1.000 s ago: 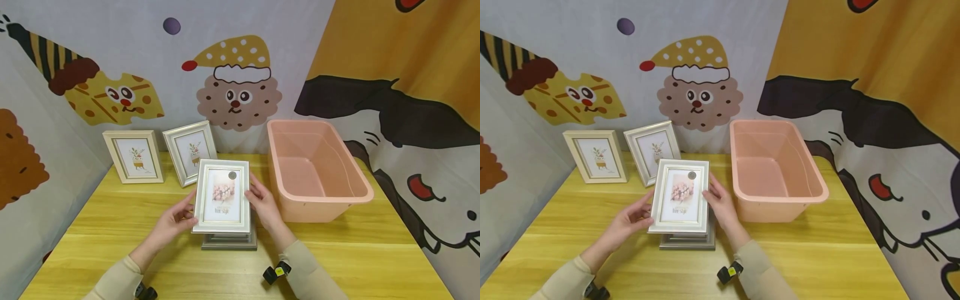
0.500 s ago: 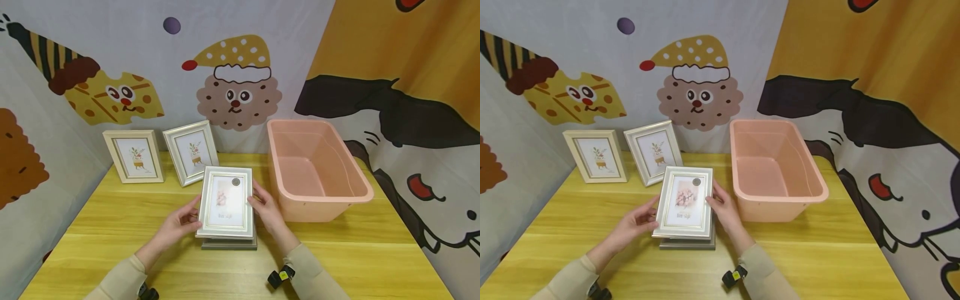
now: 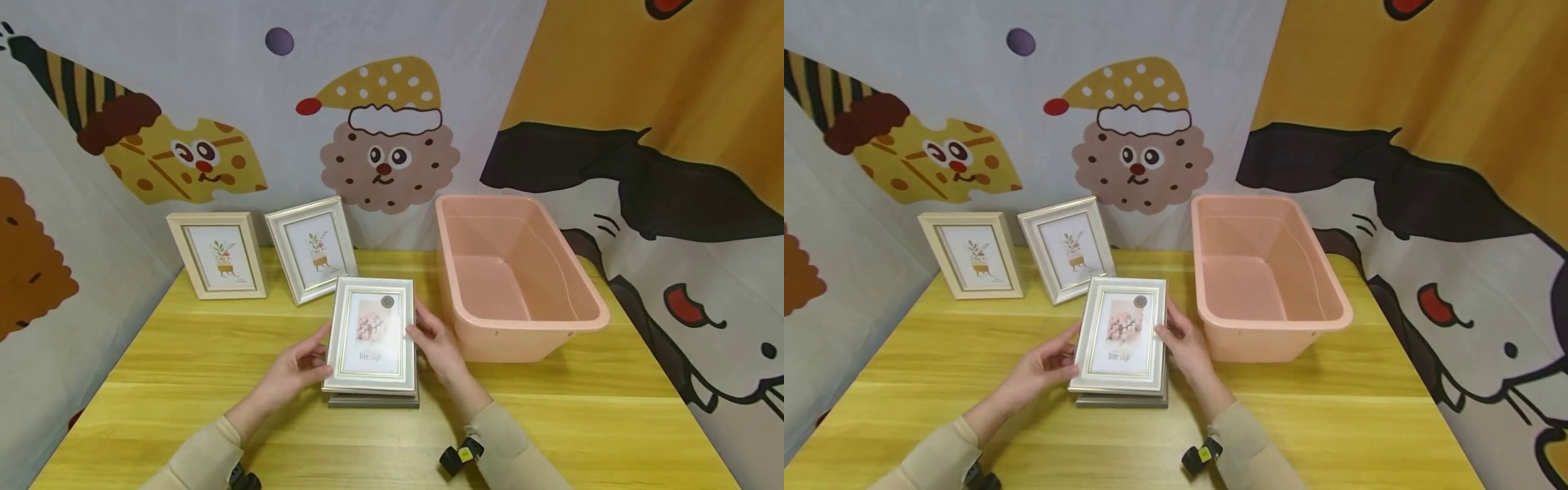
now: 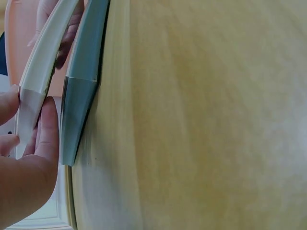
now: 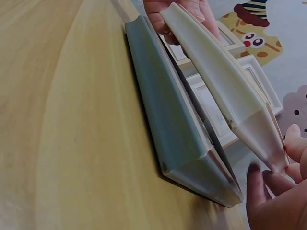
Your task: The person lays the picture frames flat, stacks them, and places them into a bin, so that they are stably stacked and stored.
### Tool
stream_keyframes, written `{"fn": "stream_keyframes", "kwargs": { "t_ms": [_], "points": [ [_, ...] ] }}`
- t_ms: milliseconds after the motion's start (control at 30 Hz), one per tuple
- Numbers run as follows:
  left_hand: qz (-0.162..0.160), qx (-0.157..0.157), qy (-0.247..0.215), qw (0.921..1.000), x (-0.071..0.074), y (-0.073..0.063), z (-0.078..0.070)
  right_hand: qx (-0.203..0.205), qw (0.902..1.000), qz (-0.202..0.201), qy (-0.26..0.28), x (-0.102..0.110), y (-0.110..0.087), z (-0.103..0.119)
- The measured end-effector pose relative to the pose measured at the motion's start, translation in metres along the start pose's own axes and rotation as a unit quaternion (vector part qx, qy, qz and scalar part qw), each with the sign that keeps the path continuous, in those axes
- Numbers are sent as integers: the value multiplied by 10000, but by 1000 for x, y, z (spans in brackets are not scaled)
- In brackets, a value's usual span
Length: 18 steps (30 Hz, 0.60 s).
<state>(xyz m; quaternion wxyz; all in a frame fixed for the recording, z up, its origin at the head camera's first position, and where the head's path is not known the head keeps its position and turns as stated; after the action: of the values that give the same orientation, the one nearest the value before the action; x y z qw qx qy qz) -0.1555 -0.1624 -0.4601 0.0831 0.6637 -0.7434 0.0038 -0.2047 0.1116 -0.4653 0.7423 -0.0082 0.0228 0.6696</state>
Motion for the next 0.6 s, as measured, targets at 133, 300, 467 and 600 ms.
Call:
{"fn": "stream_keyframes", "kwargs": {
  "t_ms": [133, 300, 467, 600],
  "points": [
    [28, -78, 63, 9999, 0, -1, 2, 110, 9998, 68, -157, 1, -2, -2],
    [84, -138, 111, 9998, -1, -1, 4, 70, 9994, 116, -313, 2, -3, -6],
    [136, -140, 146, 9997, -1, -1, 4, 93, 9991, 157, -387, 2, -2, -8],
    [204, -194, 207, 9994, -2, 0, 4, 204, 9981, 207, -549, 2, -2, -10]
  ]
}}
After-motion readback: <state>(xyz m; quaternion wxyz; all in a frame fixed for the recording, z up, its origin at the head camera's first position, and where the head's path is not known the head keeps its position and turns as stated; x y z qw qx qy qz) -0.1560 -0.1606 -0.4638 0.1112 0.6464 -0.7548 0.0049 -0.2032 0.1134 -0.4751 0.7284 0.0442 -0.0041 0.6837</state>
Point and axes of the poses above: each hand's wrist, its own y-axis towards the middle knuckle, its own x-axis out of the back of the hand, z = x × y, the point moved 3 cm from there along y, towards the middle knuckle, and after that the axes turned 13 degrees about -z, right-handed, at the moved point
